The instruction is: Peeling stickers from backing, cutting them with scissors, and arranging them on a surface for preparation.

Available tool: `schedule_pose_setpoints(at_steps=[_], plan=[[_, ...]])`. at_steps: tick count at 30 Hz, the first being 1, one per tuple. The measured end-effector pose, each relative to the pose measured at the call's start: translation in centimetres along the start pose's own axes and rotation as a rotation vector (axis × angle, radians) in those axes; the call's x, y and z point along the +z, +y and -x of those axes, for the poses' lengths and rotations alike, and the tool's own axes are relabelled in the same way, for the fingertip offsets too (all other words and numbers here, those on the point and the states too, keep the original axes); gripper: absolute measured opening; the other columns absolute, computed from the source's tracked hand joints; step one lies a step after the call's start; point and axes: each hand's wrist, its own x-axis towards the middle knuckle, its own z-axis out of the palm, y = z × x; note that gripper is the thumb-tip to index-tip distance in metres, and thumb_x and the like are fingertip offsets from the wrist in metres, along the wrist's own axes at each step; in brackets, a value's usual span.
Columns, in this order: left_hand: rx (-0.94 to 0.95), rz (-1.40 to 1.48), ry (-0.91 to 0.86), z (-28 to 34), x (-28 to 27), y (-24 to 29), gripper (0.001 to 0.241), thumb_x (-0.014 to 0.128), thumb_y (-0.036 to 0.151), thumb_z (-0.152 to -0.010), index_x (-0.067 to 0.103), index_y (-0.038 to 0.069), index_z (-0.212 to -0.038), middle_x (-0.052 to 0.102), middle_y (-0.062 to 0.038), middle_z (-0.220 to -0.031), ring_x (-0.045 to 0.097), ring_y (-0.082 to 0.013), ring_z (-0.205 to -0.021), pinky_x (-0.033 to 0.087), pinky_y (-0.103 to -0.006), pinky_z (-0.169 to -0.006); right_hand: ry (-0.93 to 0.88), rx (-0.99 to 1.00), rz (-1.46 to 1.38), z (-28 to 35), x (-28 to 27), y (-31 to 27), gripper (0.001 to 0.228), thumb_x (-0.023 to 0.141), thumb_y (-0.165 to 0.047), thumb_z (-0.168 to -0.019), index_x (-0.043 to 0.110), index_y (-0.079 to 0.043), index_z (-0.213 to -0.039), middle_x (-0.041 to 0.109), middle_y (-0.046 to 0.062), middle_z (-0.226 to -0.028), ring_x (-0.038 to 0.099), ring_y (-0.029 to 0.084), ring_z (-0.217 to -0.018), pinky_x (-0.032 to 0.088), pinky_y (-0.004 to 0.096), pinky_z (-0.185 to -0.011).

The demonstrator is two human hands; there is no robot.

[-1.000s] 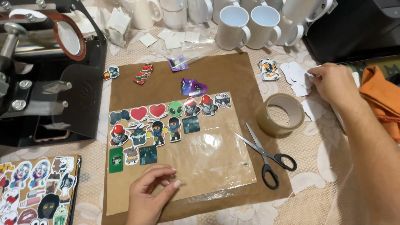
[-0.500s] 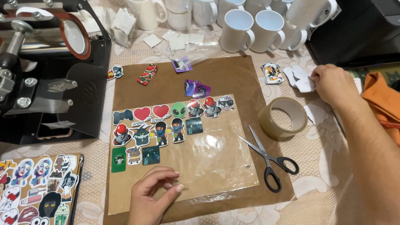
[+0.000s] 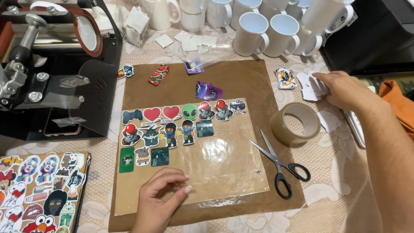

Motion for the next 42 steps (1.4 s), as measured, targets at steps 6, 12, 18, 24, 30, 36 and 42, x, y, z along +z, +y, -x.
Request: schedule_pose_setpoints(at_steps=[6, 12, 18, 24, 30, 36, 42], plan=[[-0.054, 0.001, -0.024, 0.0, 0.1, 0.3, 0.016, 0.084, 0.006, -0.075, 0.082, 0.006, -0.091, 0.075, -0.007, -0.092, 0.070, -0.0153, -0.083, 0.060, -0.0257, -0.072, -0.019, -0.015, 0.133, -0.5, -0.3, 0.6, 0.084, 0.067, -0.005, -0.079, 0.036, -0.024, -0.156, 0.048, 0.011, -0.149, 0.045, 0.027, -0.139, 0.048, 0.048, -0.105], [-0.024, 0.018, -0.044, 0.0, 0.1, 0.3, 0.015, 0.084, 0.007, -0.075, 0.081, 0.006, -0.090, 0.075, -0.008, -0.092, 0.071, -0.0157, -0.084, 0.060, -0.0250, -0.070, 0.080, -0.108, 0.219, -1.5, 1.3, 2.4, 0.036, 0.060, -0.038, -0.094, 0.071, -0.029, -0.127, 0.068, -0.001, -0.134, 0.062, 0.022, -0.124, 0.055, 0.043, -0.095], [-0.008, 0.004, -0.074, -0.1, 0.1, 0.2, 0.015, 0.083, 0.009, -0.076, 0.081, 0.006, -0.091, 0.074, -0.008, -0.092, 0.070, -0.0154, -0.083, 0.058, -0.0251, -0.069, 0.156, -0.093, 0.375, -2.3, 3.6, 3.6, 0.042, 0.054, -0.033, -0.095, 0.064, -0.035, -0.135, 0.075, 0.001, -0.120, 0.072, 0.021, -0.109, 0.062, 0.037, -0.076], [-0.053, 0.009, -0.089, -0.1, 0.1, 0.5, 0.014, 0.083, 0.008, -0.076, 0.081, 0.006, -0.090, 0.074, -0.008, -0.091, 0.070, -0.0157, -0.083, 0.058, -0.0261, -0.069, 0.307, -0.110, 0.289, -3.4, 6.0, 5.0, 0.035, 0.046, -0.032, -0.098, 0.070, -0.031, -0.124, 0.075, -0.003, -0.119, 0.070, 0.026, -0.108, 0.059, 0.044, -0.078], [-0.116, 0.008, -0.107, -0.3, 0.2, 0.9, 0.015, 0.084, 0.009, -0.076, 0.083, 0.005, -0.090, 0.075, -0.007, -0.091, 0.071, -0.0160, -0.084, 0.060, -0.0260, -0.071, 0.373, -0.059, 0.089, -2.9, 6.0, 4.4, 0.046, 0.065, -0.066, -0.087, 0.077, -0.030, -0.114, 0.078, 0.000, -0.104, 0.071, 0.027, -0.103, 0.054, 0.041, -0.080], [-0.103, -0.011, -0.095, -0.2, 0.1, 0.8, 0.015, 0.084, 0.009, -0.076, 0.082, 0.006, -0.091, 0.075, -0.007, -0.091, 0.071, -0.0155, -0.082, 0.060, -0.0261, -0.070, 0.738, -0.095, -0.006, -3.3, 7.1, 5.5, 0.027, 0.077, -0.041, -0.096, 0.080, -0.022, -0.115, 0.077, 0.002, -0.116, 0.070, 0.024, -0.098, 0.053, 0.040, -0.076], [0.125, -0.091, -0.099, 0.0, 0.3, 1.4, 0.018, 0.081, 0.012, -0.079, 0.080, 0.009, -0.096, 0.072, -0.007, -0.098, 0.071, -0.0163, -0.091, 0.063, -0.0262, -0.076, 0.827, -0.020, -0.052, 0.0, 5.7, 1.5, 0.018, 0.084, -0.035, -0.100, 0.082, -0.022, -0.112, 0.078, -0.003, -0.104, 0.069, 0.016, -0.089, 0.046, 0.034, -0.065]])
